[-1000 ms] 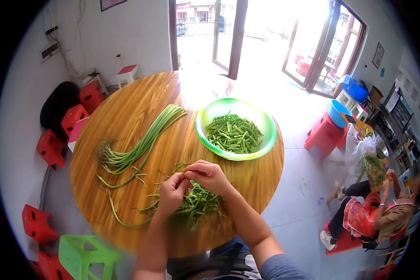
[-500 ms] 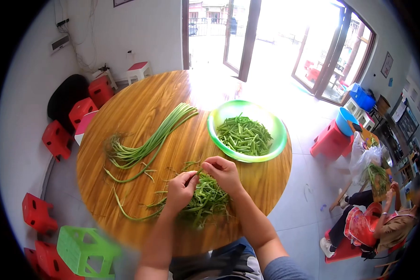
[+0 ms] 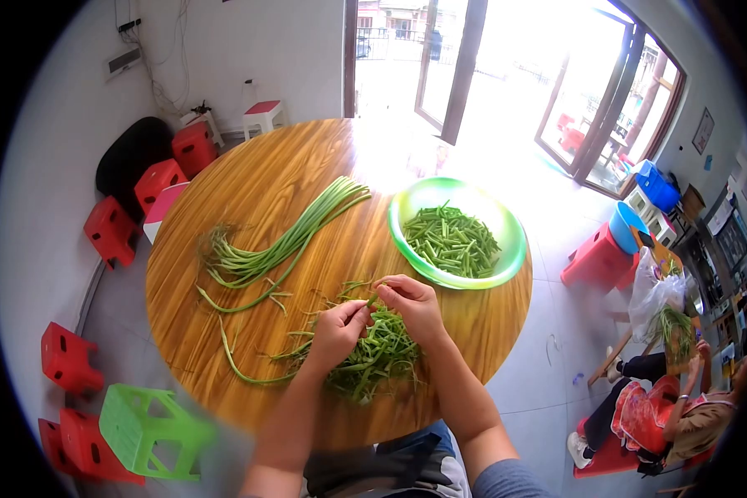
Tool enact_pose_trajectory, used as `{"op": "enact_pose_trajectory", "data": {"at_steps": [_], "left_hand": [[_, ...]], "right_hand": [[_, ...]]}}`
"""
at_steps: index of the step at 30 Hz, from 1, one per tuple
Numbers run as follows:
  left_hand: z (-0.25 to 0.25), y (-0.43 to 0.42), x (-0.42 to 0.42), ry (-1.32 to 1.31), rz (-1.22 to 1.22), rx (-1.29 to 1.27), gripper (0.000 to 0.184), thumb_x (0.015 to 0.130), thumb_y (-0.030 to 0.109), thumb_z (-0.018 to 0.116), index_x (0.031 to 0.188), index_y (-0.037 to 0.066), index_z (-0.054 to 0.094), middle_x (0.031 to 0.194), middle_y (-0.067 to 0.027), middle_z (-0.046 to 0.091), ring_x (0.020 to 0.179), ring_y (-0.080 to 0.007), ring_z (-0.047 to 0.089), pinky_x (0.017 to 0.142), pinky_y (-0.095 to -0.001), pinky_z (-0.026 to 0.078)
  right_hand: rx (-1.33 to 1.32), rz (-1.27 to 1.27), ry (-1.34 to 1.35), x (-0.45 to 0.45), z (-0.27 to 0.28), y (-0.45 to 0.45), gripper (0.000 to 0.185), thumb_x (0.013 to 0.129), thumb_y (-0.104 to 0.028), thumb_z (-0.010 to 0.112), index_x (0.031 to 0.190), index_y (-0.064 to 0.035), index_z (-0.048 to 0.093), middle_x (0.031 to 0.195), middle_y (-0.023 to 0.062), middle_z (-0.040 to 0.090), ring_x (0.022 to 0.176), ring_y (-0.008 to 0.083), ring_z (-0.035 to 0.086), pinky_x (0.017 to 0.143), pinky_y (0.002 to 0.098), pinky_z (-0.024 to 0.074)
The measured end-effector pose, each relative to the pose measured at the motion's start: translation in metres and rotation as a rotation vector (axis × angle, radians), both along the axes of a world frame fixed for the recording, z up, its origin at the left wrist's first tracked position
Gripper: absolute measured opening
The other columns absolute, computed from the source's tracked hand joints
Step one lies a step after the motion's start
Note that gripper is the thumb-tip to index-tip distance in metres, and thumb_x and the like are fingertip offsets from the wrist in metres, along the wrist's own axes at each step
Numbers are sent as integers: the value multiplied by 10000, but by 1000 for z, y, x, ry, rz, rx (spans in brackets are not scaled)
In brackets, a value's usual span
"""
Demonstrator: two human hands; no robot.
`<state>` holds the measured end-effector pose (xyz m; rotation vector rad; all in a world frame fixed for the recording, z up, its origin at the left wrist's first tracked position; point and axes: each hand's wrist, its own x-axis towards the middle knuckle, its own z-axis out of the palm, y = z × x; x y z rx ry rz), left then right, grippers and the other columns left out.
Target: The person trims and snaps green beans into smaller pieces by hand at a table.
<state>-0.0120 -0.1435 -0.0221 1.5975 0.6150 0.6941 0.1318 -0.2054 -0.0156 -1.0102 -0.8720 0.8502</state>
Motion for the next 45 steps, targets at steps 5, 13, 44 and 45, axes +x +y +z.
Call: {"op": "enact_pose_trajectory", "data": {"at_steps": [5, 13, 44, 45], "left_hand": [[1, 5, -4, -44, 70, -136, 181, 891, 109, 490, 930, -19, 612, 671, -13, 578, 549, -60, 504, 492, -200, 400], [-7, 15, -7, -190, 14, -291, 186, 894, 100, 469, 926, -19, 609, 675, -10, 564, 529, -70, 491, 485, -197, 386], [5, 12, -6, -89, -105, -267, 209, 922, 145, 481, 1018, -4, 592, 732, 6, 567, 574, -38, 437, 516, -171, 353], [9, 10, -6, -69, -117, -272, 205, 922, 146, 481, 1006, -3, 595, 734, 4, 570, 576, -39, 439, 516, -170, 353]], "right_hand": [[202, -92, -535, -4, -11, 4, 157, 778, 0, 637, 934, -12, 647, 834, 30, 577, 727, 102, 554, 645, 227, 457], [380, -219, -1009, -21, -4, 2, 207, 726, -39, 689, 929, -65, 660, 871, 71, 546, 731, 194, 581, 612, 291, 481], [-198, -176, -331, 4, -4, 1, 290, 827, -50, 605, 1108, 7, 557, 786, 5, 602, 622, 70, 539, 529, 232, 440], [-277, -7, -269, 3, -7, 2, 262, 831, -47, 595, 1085, 10, 569, 788, -1, 600, 628, 67, 540, 530, 231, 440]]}}
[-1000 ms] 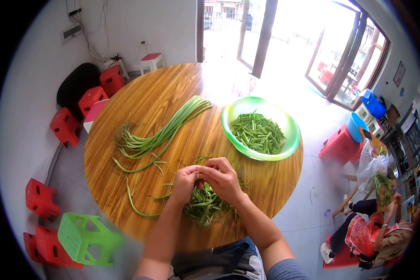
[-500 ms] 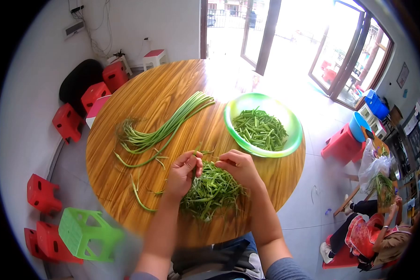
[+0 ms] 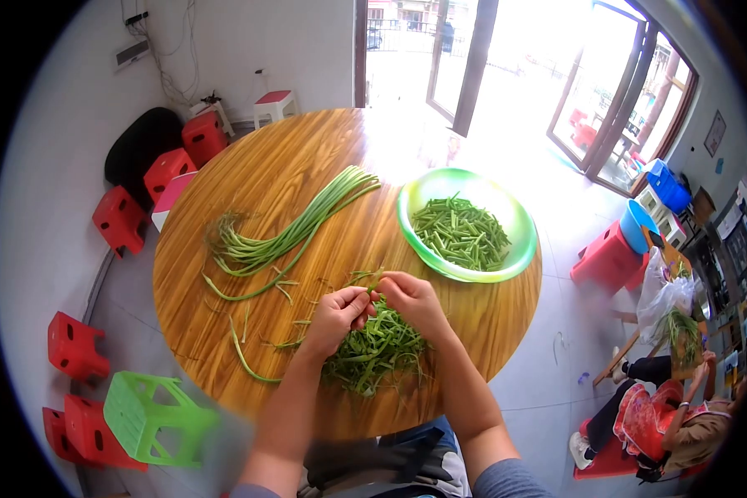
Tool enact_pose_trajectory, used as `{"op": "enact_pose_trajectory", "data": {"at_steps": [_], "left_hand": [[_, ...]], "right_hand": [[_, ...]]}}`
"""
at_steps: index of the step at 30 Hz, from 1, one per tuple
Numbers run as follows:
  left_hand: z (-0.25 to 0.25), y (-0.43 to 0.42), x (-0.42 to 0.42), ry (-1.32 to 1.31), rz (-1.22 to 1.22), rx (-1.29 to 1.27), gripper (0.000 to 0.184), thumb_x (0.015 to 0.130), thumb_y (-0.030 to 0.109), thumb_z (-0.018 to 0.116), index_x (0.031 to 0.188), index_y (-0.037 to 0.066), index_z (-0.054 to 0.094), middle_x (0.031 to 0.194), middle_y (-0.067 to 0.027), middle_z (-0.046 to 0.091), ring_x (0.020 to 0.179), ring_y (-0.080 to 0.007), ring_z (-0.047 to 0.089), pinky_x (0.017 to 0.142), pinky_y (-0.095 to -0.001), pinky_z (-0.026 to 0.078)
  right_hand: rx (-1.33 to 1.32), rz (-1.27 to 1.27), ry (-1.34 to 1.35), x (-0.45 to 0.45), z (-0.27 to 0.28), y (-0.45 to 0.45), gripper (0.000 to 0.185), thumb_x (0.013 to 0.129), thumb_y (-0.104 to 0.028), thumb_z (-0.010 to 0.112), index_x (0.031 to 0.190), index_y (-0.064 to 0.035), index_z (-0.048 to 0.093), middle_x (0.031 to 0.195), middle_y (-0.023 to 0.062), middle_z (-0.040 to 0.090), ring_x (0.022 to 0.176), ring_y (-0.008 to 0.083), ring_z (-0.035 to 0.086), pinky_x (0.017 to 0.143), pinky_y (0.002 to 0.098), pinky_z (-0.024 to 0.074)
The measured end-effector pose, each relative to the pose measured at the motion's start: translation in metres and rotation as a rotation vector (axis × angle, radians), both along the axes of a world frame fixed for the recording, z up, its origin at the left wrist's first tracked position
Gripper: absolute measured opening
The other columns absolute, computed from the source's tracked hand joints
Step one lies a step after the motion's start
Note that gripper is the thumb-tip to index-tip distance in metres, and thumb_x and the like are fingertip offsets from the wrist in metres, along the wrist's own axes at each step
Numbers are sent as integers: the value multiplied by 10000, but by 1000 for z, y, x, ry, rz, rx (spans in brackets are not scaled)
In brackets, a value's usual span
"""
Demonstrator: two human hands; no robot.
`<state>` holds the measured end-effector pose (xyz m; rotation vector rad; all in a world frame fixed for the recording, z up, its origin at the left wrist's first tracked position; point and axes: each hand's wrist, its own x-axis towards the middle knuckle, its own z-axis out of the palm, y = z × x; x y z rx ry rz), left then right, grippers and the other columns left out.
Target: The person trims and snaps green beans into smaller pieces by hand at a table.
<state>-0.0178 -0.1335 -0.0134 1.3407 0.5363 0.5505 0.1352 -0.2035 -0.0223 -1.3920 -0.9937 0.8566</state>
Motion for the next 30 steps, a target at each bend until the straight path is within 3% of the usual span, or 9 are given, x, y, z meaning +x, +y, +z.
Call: {"op": "enact_pose_trajectory", "data": {"at_steps": [3, 6, 9, 13, 16, 20, 22, 27, 30], "left_hand": [[8, -4, -1, 45, -36, 0, 197, 921, 148, 482, 971, -1, 600, 743, -1, 579, 584, -44, 453, 522, -173, 361], [5, -6, 1, -5, -13, -6, 189, 918, 148, 486, 947, 3, 603, 752, -8, 590, 603, -58, 482, 546, -188, 380], [-7, -1, 3, -128, 91, -71, 180, 912, 143, 493, 941, 5, 605, 764, -13, 598, 647, -77, 519, 590, -211, 403], [-18, 9, 1, -261, 124, -132, 176, 905, 149, 502, 950, 12, 603, 812, -30, 605, 730, -106, 554, 663, -244, 440], [-21, 13, -2, -350, 103, -109, 177, 902, 162, 506, 969, 24, 593, 851, -45, 606, 767, -134, 569, 701, -267, 461], [-25, 23, -7, -556, 202, -672, 173, 899, 162, 507, 998, 40, 578, 865, -57, 607, 784, -164, 580, 710, -293, 479], [-31, 34, -11, -600, 180, -720, 175, 900, 155, 503, 1009, 39, 573, 857, -62, 605, 796, -162, 579, 710, -297, 486], [-13, 16, -5, -467, 162, -466, 190, 900, 139, 507, 1041, 29, 573, 877, -45, 609, 776, -125, 565, 684, -258, 471], [-16, 3, 4, -317, 169, -100, 190, 895, 131, 523, 1047, 31, 578, 904, -26, 612, 755, -96, 547, 662, -237, 452]], "right_hand": [[247, 33, 204, -8, -4, 2, 161, 845, -44, 569, 993, 12, 603, 791, -14, 593, 662, 57, 546, 560, 230, 451], [355, -42, 148, -8, -8, 4, 133, 819, -47, 622, 945, -2, 628, 817, 20, 619, 708, 72, 571, 609, 212, 460], [426, -163, -463, -13, 0, 2, 107, 778, -31, 654, 883, -10, 646, 804, 43, 622, 704, 109, 589, 626, 232, 471], [483, 7, -491, -19, -1, 1, 110, 735, -12, 685, 838, -3, 647, 788, 51, 614, 705, 124, 588, 619, 242, 468], [363, 307, -307, -11, 5, -5, 96, 743, -23, 687, 822, 4, 641, 783, 50, 608, 719, 117, 575, 632, 244, 462], [193, 688, 33, -5, 18, -17, 82, 762, -44, 685, 811, 5, 641, 779, 41, 605, 745, 104, 559, 655, 250, 458], [76, 837, 135, -4, 27, -21, 84, 768, -58, 686, 808, 3, 645, 771, 34, 603, 752, 99, 554, 663, 254, 457], [334, -131, -413, -20, 7, -4, 473, 776, -46, 676, 1212, -43, 493, 997, 37, 573, 684, 41, 536, 570, 165, 441], [326, -143, -352, -19, -1, 2, 440, 764, -34, 680, 1176, -33, 522, 957, 52, 599, 698, 65, 572, 603, 200, 482]]}}
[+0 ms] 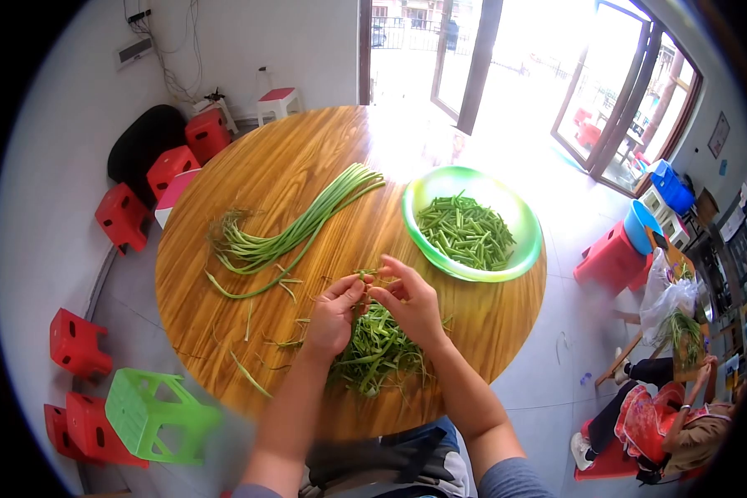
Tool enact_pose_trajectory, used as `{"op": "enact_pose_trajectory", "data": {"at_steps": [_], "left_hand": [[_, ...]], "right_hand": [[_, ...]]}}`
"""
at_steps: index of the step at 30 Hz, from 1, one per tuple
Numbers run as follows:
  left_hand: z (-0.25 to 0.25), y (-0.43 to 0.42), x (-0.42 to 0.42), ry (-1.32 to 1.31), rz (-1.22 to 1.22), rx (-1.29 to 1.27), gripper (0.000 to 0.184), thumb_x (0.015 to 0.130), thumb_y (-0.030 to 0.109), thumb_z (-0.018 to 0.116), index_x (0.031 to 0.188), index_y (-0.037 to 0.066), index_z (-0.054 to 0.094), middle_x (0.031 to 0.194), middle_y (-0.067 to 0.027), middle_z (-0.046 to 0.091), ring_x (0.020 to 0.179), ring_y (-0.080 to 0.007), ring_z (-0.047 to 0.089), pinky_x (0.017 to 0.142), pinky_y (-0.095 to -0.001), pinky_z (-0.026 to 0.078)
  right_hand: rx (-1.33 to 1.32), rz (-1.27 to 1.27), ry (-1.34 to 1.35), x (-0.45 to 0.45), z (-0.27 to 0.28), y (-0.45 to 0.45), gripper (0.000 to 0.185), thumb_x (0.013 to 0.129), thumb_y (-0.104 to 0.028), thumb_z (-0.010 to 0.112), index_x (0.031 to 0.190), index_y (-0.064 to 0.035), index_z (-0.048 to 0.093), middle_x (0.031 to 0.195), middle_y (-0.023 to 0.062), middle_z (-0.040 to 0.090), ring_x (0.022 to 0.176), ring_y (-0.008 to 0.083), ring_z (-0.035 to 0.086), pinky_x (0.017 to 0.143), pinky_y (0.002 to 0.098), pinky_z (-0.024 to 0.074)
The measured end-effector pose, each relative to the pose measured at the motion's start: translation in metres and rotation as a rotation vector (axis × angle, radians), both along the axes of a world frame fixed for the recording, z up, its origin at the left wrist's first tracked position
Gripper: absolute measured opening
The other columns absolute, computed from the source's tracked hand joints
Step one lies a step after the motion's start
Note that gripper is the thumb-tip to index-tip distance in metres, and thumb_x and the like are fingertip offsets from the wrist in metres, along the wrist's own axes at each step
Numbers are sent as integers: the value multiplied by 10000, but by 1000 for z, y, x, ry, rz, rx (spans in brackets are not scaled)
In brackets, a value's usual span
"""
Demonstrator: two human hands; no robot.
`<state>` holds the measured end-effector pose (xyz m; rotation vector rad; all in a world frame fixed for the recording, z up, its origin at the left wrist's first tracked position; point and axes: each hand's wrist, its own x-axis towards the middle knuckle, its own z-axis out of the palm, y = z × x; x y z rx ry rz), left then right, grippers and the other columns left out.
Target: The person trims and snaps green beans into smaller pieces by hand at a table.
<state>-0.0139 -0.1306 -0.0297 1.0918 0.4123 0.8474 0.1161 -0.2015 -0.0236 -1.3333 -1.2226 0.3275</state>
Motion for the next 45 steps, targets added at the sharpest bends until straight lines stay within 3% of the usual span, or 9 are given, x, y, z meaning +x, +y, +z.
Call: {"op": "enact_pose_trajectory", "data": {"at_steps": [3, 18, 25, 28, 30, 33, 36, 41, 45], "left_hand": [[-11, 1, 5, 14, 34, 27, 182, 891, 131, 533, 1036, 38, 592, 939, -20, 614, 754, -81, 538, 656, -222, 438], [-11, 4, 2, 24, 26, -61, 181, 887, 129, 531, 999, -2, 587, 822, -28, 593, 723, -106, 544, 630, -233, 447], [-8, 23, -10, -210, 68, -498, 205, 918, 193, 489, 1044, 49, 561, 756, -15, 568, 657, -127, 526, 570, -256, 428], [-11, 27, -14, -234, 18, -467, 237, 930, 197, 466, 1104, 51, 532, 746, -16, 551, 595, -109, 485, 526, -251, 392], [-9, 29, -17, -224, -38, -421, 238, 929, 177, 460, 1107, 37, 534, 759, -22, 552, 596, -104, 474, 532, -244, 382], [15, 14, -12, -142, 17, -442, 251, 920, 133, 455, 1123, 7, 533, 785, -33, 557, 613, -100, 474, 545, -228, 377], [19, 8, -9, -19, 2, -224, 264, 910, 102, 453, 1135, -11, 532, 798, -38, 564, 619, -93, 477, 543, -209, 367], [22, 2, -10, 92, -164, -157, 275, 902, 102, 472, 1150, -3, 528, 772, -38, 573, 559, -73, 452, 486, -193, 343], [24, -7, -5, 294, -312, -2, 277, 905, 155, 435, 1103, 3, 554, 762, -26, 562, 572, -71, 444, 502, -194, 338]], "right_hand": [[81, -12, -242, 0, -12, 5, 415, 761, -31, 679, 1152, -22, 538, 891, 71, 624, 730, 98, 606, 635, 227, 506], [116, 24, -111, -7, 1, -2, 130, 757, 1, 648, 883, -26, 662, 804, 52, 634, 696, 112, 613, 621, 220, 490], [-260, 1105, 409, 13, 24, -24, 91, 734, 1, 647, 802, 60, 648, 775, 127, 615, 697, 178, 565, 604, 303, 443], [-20, 1577, 363, 27, 29, -17, 120, 748, -42, 671, 829, 45, 657, 799, 106, 622, 729, 181, 569, 651, 280, 441], [-7, 1309, 490, 40, 21, -23, 107, 763, -47, 666, 821, 43, 658, 792, 96, 618, 739, 172, 566, 661, 277, 436], [-402, 804, 188, 39, 30, -29, 156, 765, -75, 671, 898, 5, 675, 886, 55, 604, 799, 117, 539, 681, 265, 439], [-285, 581, 47, 27, 21, -19, 140, 810, -147, 652, 896, -42, 685, 978, 38, 593, 840, 103, 540, 704, 243, 444], [-212, 218, 486, 24, 15, -9, 239, 871, -151, 587, 1070, -18, 597, 855, -24, 595, 770, 39, 524, 674, 184, 426], [-166, 191, 462, 13, 11, -5, 182, 862, -134, 597, 984, -3, 627, 818, -14, 593, 724, 42, 517, 643, 181, 419]]}}
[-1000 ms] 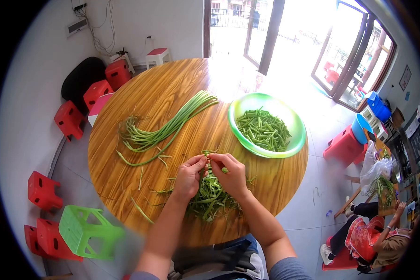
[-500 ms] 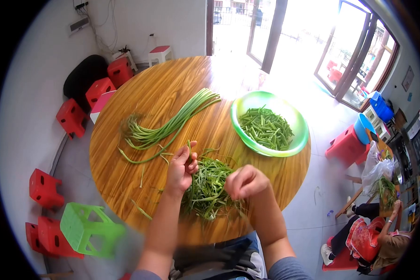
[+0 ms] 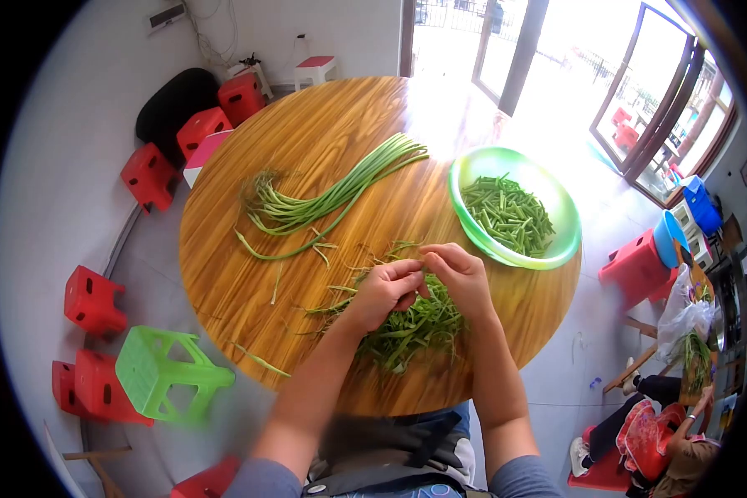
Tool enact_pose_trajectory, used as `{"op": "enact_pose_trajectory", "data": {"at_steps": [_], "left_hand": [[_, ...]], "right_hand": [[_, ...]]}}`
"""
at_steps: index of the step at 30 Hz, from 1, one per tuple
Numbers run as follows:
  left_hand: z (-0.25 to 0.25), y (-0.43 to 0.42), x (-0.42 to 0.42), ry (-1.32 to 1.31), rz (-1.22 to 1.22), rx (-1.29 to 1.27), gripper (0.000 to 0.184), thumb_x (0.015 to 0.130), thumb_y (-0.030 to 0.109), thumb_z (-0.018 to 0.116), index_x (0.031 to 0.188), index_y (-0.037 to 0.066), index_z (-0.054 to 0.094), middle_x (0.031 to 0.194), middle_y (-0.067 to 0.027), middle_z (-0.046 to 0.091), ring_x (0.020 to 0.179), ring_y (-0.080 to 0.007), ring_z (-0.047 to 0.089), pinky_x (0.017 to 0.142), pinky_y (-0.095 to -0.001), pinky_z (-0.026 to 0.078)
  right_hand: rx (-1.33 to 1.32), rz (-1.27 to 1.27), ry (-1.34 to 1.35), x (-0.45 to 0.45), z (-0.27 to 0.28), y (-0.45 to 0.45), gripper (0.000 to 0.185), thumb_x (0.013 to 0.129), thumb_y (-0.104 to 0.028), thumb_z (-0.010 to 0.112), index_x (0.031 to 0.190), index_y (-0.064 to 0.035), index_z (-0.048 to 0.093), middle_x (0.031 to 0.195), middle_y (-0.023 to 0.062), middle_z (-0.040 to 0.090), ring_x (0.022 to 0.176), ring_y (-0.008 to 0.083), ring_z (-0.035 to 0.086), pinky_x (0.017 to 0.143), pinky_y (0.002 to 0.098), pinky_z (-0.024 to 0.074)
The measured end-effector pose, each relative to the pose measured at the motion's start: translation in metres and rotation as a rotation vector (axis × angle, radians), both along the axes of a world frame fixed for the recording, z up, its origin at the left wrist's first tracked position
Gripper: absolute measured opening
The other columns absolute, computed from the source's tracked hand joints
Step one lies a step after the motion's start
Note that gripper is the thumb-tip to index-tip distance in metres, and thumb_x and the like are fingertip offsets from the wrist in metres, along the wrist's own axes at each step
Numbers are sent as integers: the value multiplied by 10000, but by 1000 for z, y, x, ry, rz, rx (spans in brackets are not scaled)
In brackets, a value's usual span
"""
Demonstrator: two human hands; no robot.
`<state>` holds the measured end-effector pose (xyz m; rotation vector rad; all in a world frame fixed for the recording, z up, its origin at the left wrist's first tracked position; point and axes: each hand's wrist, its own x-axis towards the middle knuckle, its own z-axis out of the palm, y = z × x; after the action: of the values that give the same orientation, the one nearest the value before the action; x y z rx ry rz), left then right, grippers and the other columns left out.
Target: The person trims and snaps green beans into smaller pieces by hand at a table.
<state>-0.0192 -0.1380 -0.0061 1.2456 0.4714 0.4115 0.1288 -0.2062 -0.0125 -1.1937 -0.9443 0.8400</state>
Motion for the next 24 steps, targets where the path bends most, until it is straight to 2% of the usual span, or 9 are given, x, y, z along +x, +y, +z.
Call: {"op": "enact_pose_trajectory", "data": {"at_steps": [3, 4, 7, 14, 17, 22, 24], "left_hand": [[-10, 2, 3, -27, -9, -24, 285, 909, 165, 437, 1088, -25, 554, 772, -36, 572, 576, -78, 454, 518, -201, 353], [-13, 2, 4, -57, 20, -95, 243, 907, 161, 474, 1007, -26, 593, 739, -45, 599, 536, -72, 471, 485, -210, 365], [-17, 4, 4, -4, -8, -99, 238, 901, 174, 487, 951, -18, 618, 714, -44, 596, 530, -77, 479, 482, -211, 369], [-20, 5, 5, -37, 42, -111, 233, 885, 181, 510, 849, -14, 632, 659, -41, 572, 483, -79, 455, 436, -203, 340], [-16, 3, 5, -15, 58, -137, 237, 878, 185, 520, 793, -10, 625, 634, -38, 559, 462, -71, 438, 415, -197, 321], [-14, 1, 6, 127, 153, 17, 236, 877, 204, 480, 774, 28, 599, 594, -10, 487, 466, -68, 391, 418, -203, 282], [-28, 3, 7, 33, 215, -10, 236, 873, 197, 500, 739, 29, 598, 589, -10, 513, 444, -53, 396, 393, -194, 281]], "right_hand": [[-23, -72, 9, 1, 0, 0, 165, 851, -128, 609, 944, 4, 644, 758, -11, 587, 676, 49, 514, 619, 183, 419], [-29, -98, 11, 3, 0, 0, 160, 848, -125, 613, 930, 7, 649, 738, -10, 585, 660, 51, 512, 610, 184, 420], [-63, -76, 53, 9, -1, 0, 166, 849, -138, 613, 924, 5, 651, 706, -27, 567, 625, 36, 473, 571, 178, 391], [35, -92, -70, 6, -3, 1, 169, 865, -159, 596, 916, -10, 657, 697, -41, 549, 632, 27, 462, 559, 171, 374], [28, -68, -45, 4, 2, -1, 157, 858, -138, 603, 905, 2, 653, 726, -20, 568, 642, 41, 482, 576, 175, 386], [290, -149, -546, -2, -5, 2, 128, 796, -49, 636, 914, 1, 649, 796, 47, 586, 683, 122, 563, 613, 227, 454], [399, -134, -751, -14, -8, 3, 164, 752, -5, 646, 916, -13, 651, 838, 82, 587, 701, 182, 598, 628, 269, 486]]}}
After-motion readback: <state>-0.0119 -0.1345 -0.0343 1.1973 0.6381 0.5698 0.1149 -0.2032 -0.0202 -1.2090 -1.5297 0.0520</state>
